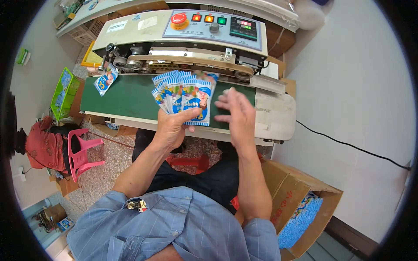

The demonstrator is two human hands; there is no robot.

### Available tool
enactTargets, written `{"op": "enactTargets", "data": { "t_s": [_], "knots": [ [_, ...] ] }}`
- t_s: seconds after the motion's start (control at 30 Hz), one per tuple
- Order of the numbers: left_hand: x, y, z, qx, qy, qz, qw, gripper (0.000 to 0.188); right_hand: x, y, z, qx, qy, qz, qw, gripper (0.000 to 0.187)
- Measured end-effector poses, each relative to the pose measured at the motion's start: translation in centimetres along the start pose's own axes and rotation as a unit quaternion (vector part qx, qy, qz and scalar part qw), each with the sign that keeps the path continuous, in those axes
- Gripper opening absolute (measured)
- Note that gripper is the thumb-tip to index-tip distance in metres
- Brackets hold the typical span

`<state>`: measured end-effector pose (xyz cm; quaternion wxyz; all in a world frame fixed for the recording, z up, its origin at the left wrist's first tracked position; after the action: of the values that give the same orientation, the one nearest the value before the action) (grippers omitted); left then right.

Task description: Placing small plastic packets onto a conveyor belt of a heat-sealing machine to seal them.

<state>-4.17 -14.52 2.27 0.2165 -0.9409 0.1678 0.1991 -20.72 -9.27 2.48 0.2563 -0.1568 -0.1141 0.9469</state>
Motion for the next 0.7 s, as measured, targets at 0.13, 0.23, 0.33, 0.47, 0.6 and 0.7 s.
{"op": "enactTargets", "data": {
  "t_s": [0.13,0.23,0.33,0.47,0.6,0.7],
  "knots": [
    [-1.0,-0.6,1.0,0.011,-0.001,0.022,1.0,0.037,-0.6,-2.9,-1.8,0.031,0.005,0.102,0.994,0.025],
    [-1.4,-1.2,1.2,0.023,-0.048,0.034,0.998,0.035,0.4,-3.3,-1.9,0.045,0.077,0.037,0.995,0.018],
    [-1.1,-1.2,1.0,0.035,-0.063,0.054,0.996,0.036,2.3,-3.1,-1.0,0.058,0.144,-0.028,0.987,0.017],
    [-0.3,-1.1,0.5,0.055,-0.025,0.048,0.997,0.039,5.2,-1.6,0.3,0.047,0.079,-0.119,0.989,0.021],
    [-0.6,-1.1,0.1,0.073,-0.038,0.048,0.995,0.042,6.6,0.8,0.4,0.03,0.046,-0.126,0.99,0.024],
    [-0.4,-0.8,0.0,0.083,-0.056,0.052,0.994,0.043,5.9,2.1,0.2,0.004,0.024,-0.108,0.994,0.026]
  ]
}}
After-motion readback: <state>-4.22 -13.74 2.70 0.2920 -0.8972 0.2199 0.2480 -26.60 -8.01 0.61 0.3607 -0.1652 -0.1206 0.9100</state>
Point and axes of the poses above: each hand's wrist, its own y-axis towards the middle knuckle, its own x-axis out of the back of the hand, z = x × y, the point moved 3 cm from there along y, towards the middle knuckle, and after that the axes turned 5 degrees about y, right-handed, at the moved point
